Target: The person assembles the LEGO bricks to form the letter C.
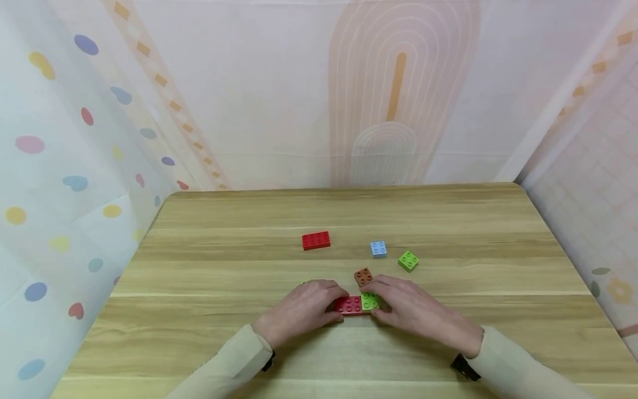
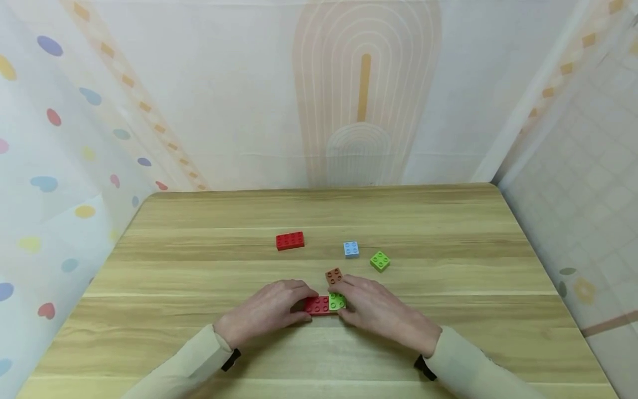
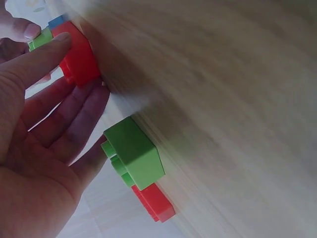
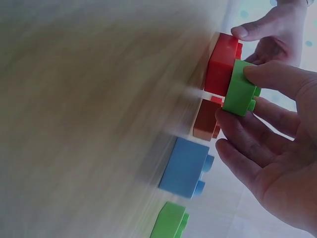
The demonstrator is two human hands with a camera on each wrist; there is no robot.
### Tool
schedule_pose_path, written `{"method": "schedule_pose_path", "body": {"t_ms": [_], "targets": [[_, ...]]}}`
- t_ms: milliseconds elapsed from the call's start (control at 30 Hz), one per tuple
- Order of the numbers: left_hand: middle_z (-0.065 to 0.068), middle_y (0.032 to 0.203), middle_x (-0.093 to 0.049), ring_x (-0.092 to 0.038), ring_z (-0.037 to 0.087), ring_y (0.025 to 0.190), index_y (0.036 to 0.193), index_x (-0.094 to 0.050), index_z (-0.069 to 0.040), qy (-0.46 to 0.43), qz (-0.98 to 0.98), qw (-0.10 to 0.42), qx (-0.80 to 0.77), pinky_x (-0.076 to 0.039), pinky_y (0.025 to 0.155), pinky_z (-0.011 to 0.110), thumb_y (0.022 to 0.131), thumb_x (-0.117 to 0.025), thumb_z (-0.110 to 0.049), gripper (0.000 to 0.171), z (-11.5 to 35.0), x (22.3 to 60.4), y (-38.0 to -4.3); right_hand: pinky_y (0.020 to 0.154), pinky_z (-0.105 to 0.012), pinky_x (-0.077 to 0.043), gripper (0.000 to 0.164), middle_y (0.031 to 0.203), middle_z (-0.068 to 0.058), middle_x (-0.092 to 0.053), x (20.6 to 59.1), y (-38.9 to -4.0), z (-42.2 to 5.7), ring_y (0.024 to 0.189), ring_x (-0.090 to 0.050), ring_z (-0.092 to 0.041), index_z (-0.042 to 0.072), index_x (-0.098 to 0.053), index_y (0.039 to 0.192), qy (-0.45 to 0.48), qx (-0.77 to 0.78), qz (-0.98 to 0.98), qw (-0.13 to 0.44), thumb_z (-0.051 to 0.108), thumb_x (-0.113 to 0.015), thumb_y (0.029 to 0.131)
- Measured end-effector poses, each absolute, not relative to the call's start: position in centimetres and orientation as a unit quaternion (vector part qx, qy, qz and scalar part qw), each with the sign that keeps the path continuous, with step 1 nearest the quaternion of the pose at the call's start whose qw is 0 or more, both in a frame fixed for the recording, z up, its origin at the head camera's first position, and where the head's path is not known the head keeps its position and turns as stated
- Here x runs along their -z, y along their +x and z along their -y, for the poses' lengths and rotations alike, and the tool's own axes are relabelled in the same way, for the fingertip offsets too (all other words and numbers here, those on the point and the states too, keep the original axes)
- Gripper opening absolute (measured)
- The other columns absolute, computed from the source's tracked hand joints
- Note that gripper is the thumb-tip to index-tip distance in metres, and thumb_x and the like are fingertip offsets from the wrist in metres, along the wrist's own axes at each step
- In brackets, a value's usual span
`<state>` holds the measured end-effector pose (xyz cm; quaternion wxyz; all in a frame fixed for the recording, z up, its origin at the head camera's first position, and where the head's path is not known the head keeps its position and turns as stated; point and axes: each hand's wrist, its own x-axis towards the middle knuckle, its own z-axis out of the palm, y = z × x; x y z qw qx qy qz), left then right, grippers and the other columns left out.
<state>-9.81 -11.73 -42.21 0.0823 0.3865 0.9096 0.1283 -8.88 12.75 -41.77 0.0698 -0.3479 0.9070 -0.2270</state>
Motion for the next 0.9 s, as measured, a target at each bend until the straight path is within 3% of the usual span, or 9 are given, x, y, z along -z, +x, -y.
{"method": "schedule_pose_path", "body": {"t_ms": [167,400,633,900], "targets": [[-0.003,0.107,-0.069,-0.064,0.008,0.095,0.116,-0.07,-0.012,0.394,-0.909,0.066,-0.117,-0.054,0.085,0.027,0.09,-0.075,-0.032,0.033,11.7,42.3,-9.8,0.085,-0.034,-0.055,0.044,0.116,-0.001,-0.064,41.7,-8.8,-13.2,0.1,-0.06,-0.012,0.008,-0.065,0.126,-0.348,0.221,-0.909,0.065,0.02,-0.077,0.086],[-0.002,0.106,-0.069,-0.063,0.01,0.096,0.116,-0.07,-0.012,0.408,-0.905,0.038,-0.115,-0.053,0.088,0.028,0.088,-0.076,-0.034,0.036,11.9,42.3,-9.9,0.094,-0.04,-0.053,0.05,0.121,-0.006,-0.066,41.8,-8.7,-13.2,0.11,-0.062,-0.02,0.006,-0.063,0.128,-0.346,0.211,-0.911,0.072,0.03,-0.078,0.087],[0.006,0.133,-0.06,-0.053,0.023,0.126,0.131,-0.062,-0.01,0.387,-0.91,0.029,-0.148,-0.04,0.109,0.04,0.086,-0.078,-0.037,0.055,14.0,41.6,-10.1,0.092,-0.039,-0.054,0.046,0.12,-0.008,-0.067,41.8,-8.7,-12.9,0.109,-0.064,-0.021,0.005,-0.064,0.126,-0.346,0.206,-0.913,0.069,0.027,-0.076,0.088],[0.009,0.15,-0.045,-0.038,0.028,0.139,0.142,-0.052,-0.009,0.338,-0.919,0.07,-0.189,-0.032,0.114,0.046,0.084,-0.08,-0.038,0.071,16.9,41.7,-10.2,0.089,-0.038,-0.055,0.046,0.118,-0.007,-0.068,42.0,-8.7,-12.9,0.106,-0.065,-0.02,0.004,-0.065,0.125,-0.348,0.204,-0.913,0.064,0.027,-0.077,0.087]]}}
